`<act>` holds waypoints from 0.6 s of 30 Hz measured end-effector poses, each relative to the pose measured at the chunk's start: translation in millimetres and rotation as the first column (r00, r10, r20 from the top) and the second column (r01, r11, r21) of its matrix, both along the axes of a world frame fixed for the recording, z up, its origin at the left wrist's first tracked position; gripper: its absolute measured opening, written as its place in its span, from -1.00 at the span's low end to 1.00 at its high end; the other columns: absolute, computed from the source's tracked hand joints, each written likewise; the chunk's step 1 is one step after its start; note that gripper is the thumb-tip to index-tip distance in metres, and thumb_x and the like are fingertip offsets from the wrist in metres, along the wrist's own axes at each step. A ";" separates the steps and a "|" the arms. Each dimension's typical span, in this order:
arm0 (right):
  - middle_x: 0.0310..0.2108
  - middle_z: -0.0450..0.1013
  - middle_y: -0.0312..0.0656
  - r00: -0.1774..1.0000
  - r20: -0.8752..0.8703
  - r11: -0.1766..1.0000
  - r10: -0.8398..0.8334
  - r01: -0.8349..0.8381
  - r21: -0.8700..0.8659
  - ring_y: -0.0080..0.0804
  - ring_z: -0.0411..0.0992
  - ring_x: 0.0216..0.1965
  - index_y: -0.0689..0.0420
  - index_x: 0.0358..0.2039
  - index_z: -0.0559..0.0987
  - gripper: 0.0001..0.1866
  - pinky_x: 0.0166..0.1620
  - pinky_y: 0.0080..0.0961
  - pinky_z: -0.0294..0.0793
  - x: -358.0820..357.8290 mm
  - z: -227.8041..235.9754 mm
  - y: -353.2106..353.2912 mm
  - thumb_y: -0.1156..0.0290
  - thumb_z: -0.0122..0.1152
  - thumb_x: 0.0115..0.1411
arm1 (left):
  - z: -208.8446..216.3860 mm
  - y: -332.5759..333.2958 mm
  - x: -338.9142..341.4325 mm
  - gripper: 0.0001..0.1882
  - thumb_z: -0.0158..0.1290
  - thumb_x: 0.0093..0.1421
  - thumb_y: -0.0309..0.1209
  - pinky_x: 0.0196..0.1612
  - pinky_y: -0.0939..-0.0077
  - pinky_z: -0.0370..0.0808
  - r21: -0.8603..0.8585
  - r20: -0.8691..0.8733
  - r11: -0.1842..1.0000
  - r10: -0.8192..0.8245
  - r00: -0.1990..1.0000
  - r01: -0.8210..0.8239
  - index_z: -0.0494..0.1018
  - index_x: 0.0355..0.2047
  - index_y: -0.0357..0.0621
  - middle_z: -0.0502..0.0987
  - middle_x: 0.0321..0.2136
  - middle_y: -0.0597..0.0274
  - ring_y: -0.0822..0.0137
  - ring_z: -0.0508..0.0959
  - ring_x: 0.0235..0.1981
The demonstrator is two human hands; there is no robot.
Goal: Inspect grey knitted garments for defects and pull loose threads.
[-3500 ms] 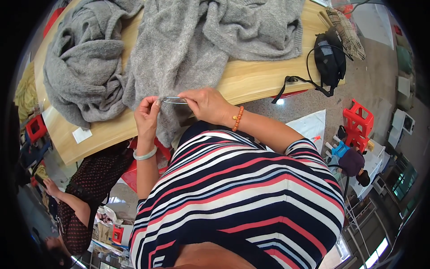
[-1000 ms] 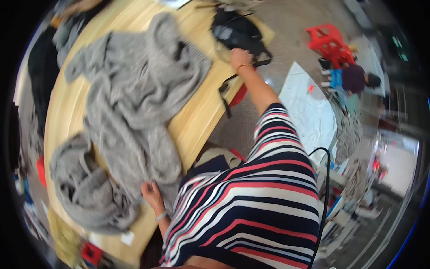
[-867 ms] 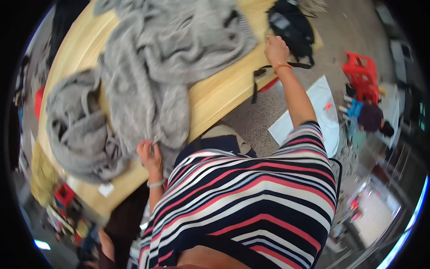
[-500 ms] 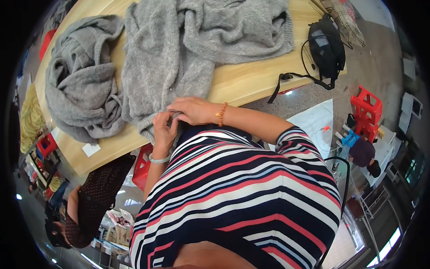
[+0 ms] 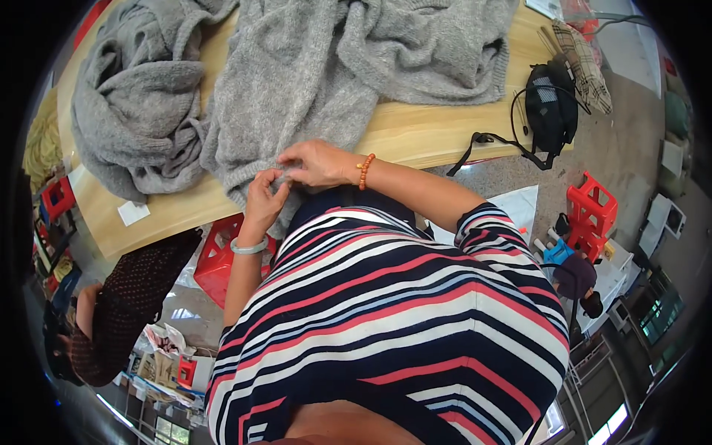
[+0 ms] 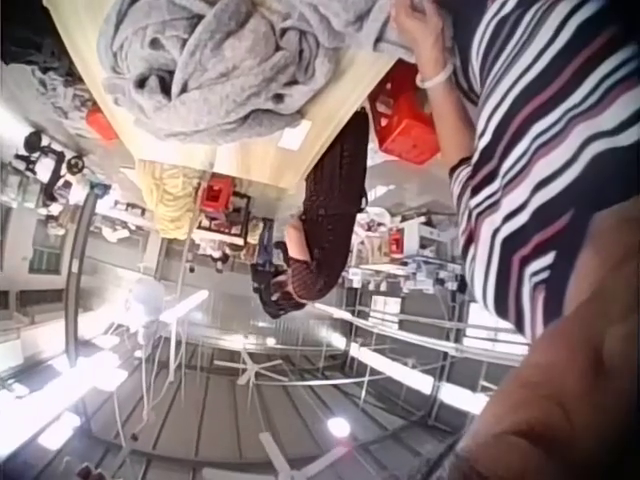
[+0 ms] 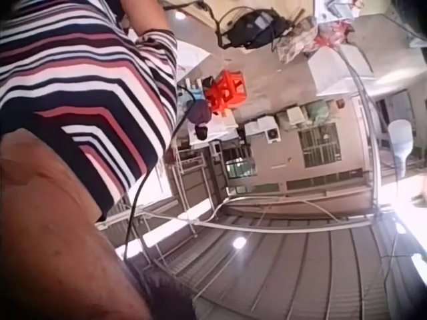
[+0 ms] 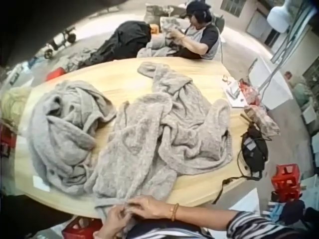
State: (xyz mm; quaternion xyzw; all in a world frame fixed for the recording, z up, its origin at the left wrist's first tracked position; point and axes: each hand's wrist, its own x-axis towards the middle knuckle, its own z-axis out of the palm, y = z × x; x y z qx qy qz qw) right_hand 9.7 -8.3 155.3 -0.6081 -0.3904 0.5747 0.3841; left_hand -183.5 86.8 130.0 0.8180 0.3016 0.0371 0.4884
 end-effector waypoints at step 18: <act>-0.28 0.52 -0.09 0.574 0.808 0.837 -0.133 -0.373 0.402 -0.01 0.47 -0.17 0.04 -0.05 0.53 -0.58 -0.10 -0.20 0.43 29.7 -5.0 36.3 0.31 0.29 0.02 | -20.5 -45.5 7.8 -0.20 0.25 -0.01 0.17 -0.03 -0.02 0.45 -0.692 -0.659 -0.142 0.525 0.539 -0.708 0.28 -0.04 -0.24 0.33 -0.10 -0.05 -0.01 0.32 0.01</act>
